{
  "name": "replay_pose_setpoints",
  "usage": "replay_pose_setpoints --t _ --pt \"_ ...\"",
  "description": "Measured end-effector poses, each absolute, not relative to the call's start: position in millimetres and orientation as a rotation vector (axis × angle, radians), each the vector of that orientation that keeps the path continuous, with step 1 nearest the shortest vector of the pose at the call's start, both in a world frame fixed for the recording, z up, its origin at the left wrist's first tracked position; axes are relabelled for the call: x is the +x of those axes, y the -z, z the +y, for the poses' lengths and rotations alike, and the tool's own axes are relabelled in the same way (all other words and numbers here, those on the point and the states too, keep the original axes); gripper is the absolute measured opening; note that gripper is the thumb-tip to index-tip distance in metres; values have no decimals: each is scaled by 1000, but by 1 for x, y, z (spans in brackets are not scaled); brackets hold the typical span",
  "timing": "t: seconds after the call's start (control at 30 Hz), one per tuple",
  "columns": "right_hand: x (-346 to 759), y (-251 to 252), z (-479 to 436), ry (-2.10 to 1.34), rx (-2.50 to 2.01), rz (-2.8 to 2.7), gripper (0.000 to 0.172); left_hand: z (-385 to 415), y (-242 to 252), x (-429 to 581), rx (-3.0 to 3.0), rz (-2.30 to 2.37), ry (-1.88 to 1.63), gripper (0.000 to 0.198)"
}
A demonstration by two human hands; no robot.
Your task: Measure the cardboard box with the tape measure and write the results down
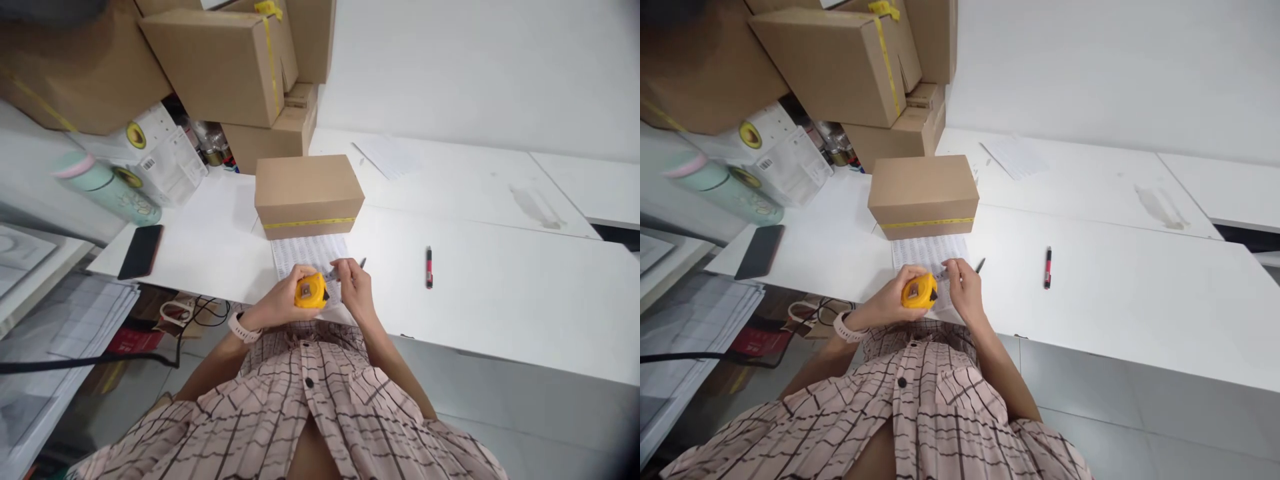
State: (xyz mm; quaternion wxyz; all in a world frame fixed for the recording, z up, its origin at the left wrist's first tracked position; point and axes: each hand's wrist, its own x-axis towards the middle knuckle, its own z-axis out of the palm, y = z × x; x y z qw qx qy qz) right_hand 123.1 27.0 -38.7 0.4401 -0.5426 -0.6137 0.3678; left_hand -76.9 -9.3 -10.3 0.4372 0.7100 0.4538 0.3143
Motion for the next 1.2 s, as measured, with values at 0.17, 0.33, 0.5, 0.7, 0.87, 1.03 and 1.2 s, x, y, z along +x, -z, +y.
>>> replay_pose_setpoints --t 0.17,0.33,0.5,0.7,0.87,1.03,1.2 --pt "151 54 51 -534 -1828 -1692 48 28 23 -84 1992 1461 -721 69" --pt "173 62 57 -497 -2180 -1933 52 61 48 -96 2215 1667 -676 66" --pt "181 57 51 -510 -2131 -2122 34 71 59 -99 2192 1697 -669 55" --pt "206 56 43 -429 -2224 -2139 34 15 66 -51 2308 1403 -743 49" --pt "239 58 28 -301 -2086 -2325 43 -31 98 -5 2278 1000 -525 63" --pt "262 53 21 -91 -1994 -2635 47 -31 112 -8 2290 977 -537 60" --pt "267 48 31 -33 -1929 -2871 39 -28 110 -22 2312 979 -574 57"
